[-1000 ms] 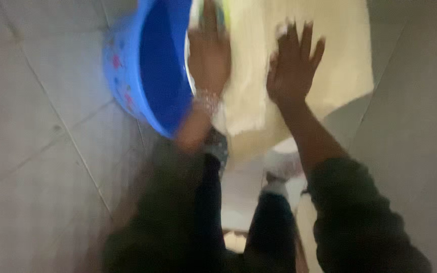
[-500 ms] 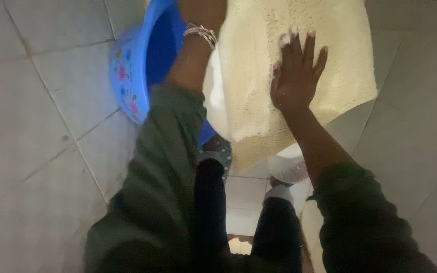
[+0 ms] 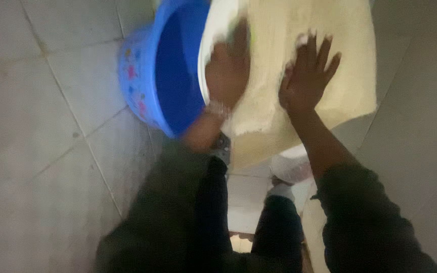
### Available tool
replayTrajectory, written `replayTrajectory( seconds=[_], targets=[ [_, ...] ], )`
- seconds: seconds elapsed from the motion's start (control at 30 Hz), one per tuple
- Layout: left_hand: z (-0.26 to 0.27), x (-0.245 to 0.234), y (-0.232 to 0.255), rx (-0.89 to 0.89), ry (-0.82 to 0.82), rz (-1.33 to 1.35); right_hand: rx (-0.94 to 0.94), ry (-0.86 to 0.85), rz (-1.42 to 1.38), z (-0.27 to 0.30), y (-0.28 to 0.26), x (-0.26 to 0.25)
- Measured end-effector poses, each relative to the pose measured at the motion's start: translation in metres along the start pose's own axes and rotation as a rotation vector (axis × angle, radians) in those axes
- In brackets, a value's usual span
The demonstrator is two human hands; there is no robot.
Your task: The person scrubs a beige mat with a brush and soapy water on top of a toilet. The person repeatedly applies the brush to the surface of the mat, moving it across the material to clean it.
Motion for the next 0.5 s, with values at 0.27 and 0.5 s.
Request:
replayTrajectory(
  seconds=[0.27, 0.5],
  targets=[
    [-0.026, 0.012, 0.0, -0.113, -0.029, -0.086, -0.006, 0.0, -0.057, -0.014, 0.001, -0.003],
    [0.108, -0.046, 0.047, -0.144, -0.318, 0.068, 0.003, -0.011, -0.066, -0.008, -0.004, -0.004]
  ],
)
Point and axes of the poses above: each hand's wrist, its own z-axis away from the middle knuckle, its own x-axis out of the palm, y = z × x, the point moved 5 cm from there along -z, towards the middle knuckle, and after that the axes turned 8 degrees about x, right-handed, at the moved point
